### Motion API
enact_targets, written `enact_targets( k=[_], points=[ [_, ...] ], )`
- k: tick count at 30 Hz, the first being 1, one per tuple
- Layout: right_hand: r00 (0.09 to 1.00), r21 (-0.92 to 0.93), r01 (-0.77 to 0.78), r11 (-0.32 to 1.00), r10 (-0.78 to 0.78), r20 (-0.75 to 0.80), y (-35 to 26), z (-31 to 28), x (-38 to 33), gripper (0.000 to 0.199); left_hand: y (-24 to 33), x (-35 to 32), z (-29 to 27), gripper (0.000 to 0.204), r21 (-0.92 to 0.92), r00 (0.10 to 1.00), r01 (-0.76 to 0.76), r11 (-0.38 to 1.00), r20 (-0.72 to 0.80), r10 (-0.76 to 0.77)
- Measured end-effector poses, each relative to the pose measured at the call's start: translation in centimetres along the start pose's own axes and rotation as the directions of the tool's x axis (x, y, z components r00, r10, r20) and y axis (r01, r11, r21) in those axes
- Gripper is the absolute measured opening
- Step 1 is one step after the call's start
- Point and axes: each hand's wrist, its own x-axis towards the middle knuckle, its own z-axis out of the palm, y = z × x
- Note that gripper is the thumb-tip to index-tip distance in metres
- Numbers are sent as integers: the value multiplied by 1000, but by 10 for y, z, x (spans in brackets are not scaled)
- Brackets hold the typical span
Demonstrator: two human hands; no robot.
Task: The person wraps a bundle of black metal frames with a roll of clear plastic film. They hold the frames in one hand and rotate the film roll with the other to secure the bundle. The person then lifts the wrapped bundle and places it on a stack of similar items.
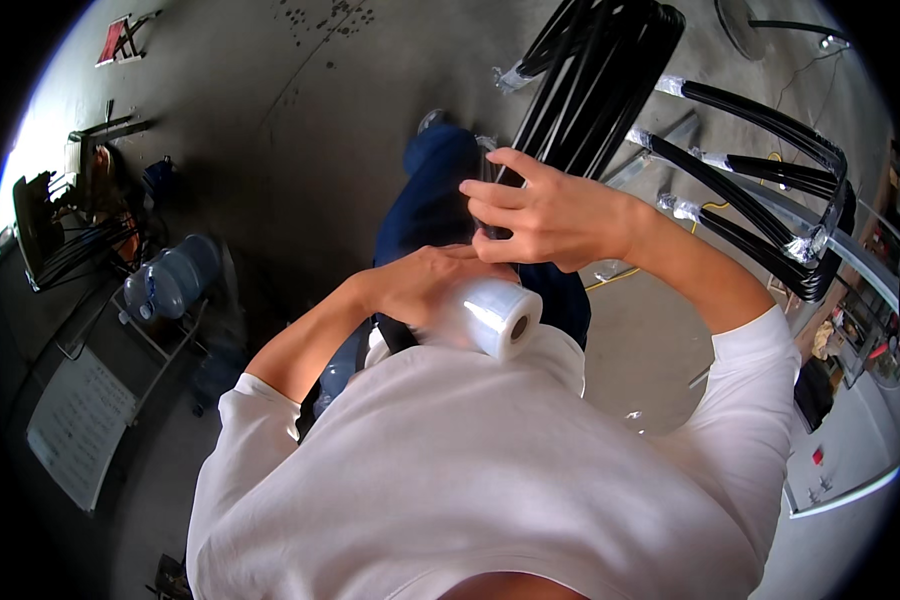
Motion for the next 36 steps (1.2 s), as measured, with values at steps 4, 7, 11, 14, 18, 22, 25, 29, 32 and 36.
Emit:
enact_targets(
  k=[4, 7, 11, 14, 18, 22, 25, 29, 32, 36],
  points=[
    [965, -133, -59, 989, 23, -260, -6, 19, -17, 6, -1, 6, -4, 81, 38, 998, -41, 998, 44, 39],
    [896, -122, -275, 954, 209, -392, -23, 22, -32, 14, 3, 11, -8, 78, 85, 997, -52, 995, 63, 47],
    [534, 475, -565, 674, 738, -412, -93, 29, -60, 27, 8, 11, -12, 72, 116, 996, -86, 990, 40, 82],
    [363, 843, -537, 19, 908, 211, -149, 33, -67, 40, 6, 12, 0, 69, 122, 989, -122, 985, -69, 131],
    [259, 847, 192, -495, 858, 443, -182, 43, -48, 58, -3, 12, 28, 76, 60, 959, -125, 990, -247, 136],
    [74, 865, 297, -405, 913, 402, -192, 50, -40, 85, -11, 24, 58, 85, -93, 970, -31, 995, -243, 7],
    [-238, 964, 190, -184, 944, 227, -190, 78, -21, 96, -22, 32, 78, 84, 31, 973, -74, 997, -216, 79],
    [-413, 902, 425, -70, 872, 263, -191, 84, -22, 85, -18, 35, 83, 84, 66, 979, -100, 993, -170, 110],
    [-441, 896, 433, -93, 846, 301, -184, 81, -28, 77, -11, 31, 84, 89, -67, 996, 25, 997, -86, -31],
    [-425, 949, 231, -215, 855, 298, -168, 77, -37, 70, 22, 35, 62, 81, 171, 983, 88, 981, 146, -113]
  ],
)
